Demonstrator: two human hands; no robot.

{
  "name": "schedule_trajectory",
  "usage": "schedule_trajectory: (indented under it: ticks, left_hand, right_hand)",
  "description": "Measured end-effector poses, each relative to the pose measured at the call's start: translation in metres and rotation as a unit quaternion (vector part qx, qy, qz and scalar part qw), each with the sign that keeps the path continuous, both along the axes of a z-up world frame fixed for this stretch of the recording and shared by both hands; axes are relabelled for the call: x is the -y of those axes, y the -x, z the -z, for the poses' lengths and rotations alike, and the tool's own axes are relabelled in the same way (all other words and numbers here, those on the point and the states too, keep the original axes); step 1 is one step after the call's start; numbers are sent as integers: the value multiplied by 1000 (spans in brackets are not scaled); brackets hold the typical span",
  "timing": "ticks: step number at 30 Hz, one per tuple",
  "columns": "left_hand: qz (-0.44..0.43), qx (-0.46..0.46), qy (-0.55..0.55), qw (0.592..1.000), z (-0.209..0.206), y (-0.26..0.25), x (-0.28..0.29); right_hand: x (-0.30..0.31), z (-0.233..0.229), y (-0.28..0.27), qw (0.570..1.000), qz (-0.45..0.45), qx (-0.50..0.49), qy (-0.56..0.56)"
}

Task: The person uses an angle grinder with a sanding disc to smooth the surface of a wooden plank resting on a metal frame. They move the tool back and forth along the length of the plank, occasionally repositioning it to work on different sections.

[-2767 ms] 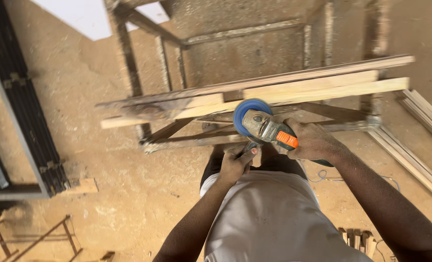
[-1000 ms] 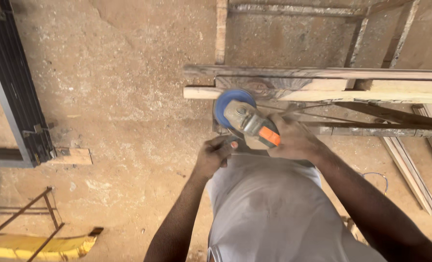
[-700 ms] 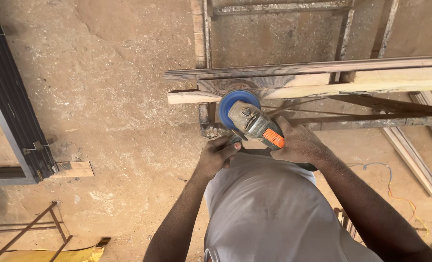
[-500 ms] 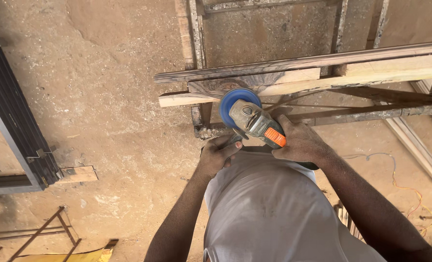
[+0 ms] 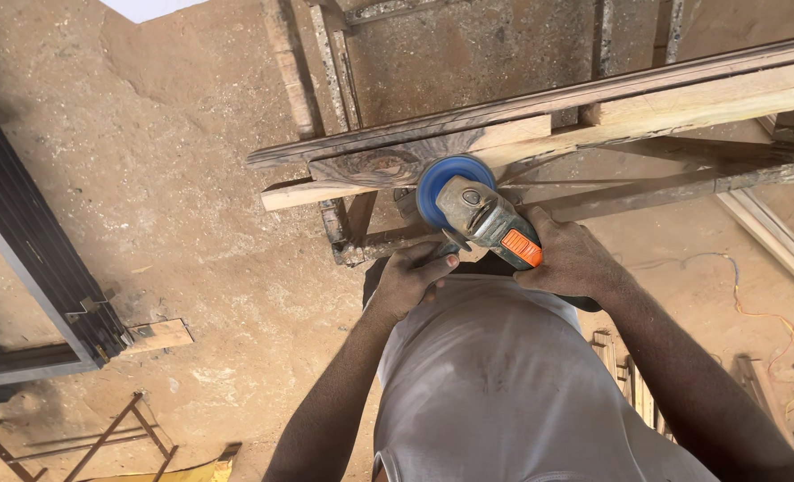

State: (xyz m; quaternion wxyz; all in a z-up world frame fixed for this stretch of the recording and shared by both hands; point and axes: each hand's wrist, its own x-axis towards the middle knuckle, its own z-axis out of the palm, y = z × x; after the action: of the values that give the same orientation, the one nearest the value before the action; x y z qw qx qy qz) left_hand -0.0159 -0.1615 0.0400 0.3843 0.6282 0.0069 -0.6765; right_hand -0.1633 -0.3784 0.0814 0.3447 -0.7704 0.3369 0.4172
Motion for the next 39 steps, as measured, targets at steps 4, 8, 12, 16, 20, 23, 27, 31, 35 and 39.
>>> schedule_trajectory:
  ticks: [4, 8, 12, 16, 20, 23, 27, 31, 35, 39]
  left_hand:
    - [10, 4, 15, 1000, 3, 7, 18]
    - [25, 11, 32, 999, 5, 15, 35]
    - [40, 3, 47, 998, 9, 24, 52]
    - [47, -13, 81, 996, 11, 35, 77]
    - [79, -40, 70, 994, 17, 50, 115]
    - [128, -33, 64, 989, 24, 58, 142]
    - [108, -27, 76, 991, 25, 57, 130]
    - [-13, -8, 89, 996, 20, 38, 50]
    - [-112, 39, -15, 993, 15, 4, -34]
    - [-241, 55, -33, 968, 12, -35, -107]
  right_hand:
    - [12, -5, 9, 999, 33, 28, 0]
    - [27, -7, 19, 999, 44, 1, 4]
    - [42, -11, 33, 998, 50, -42, 12]
    - [59, -15, 52, 996, 89, 8, 26]
    - [76, -19, 79, 988, 143, -2, 51]
    - [84, -18, 98, 982, 175, -22, 72]
    - [78, -9, 99, 981, 184, 11, 64]
    - [46, 9, 49, 999, 40, 2, 27]
    - [-7, 20, -37, 993, -84, 84, -19]
    - [-64, 20, -122, 981, -177, 43, -74]
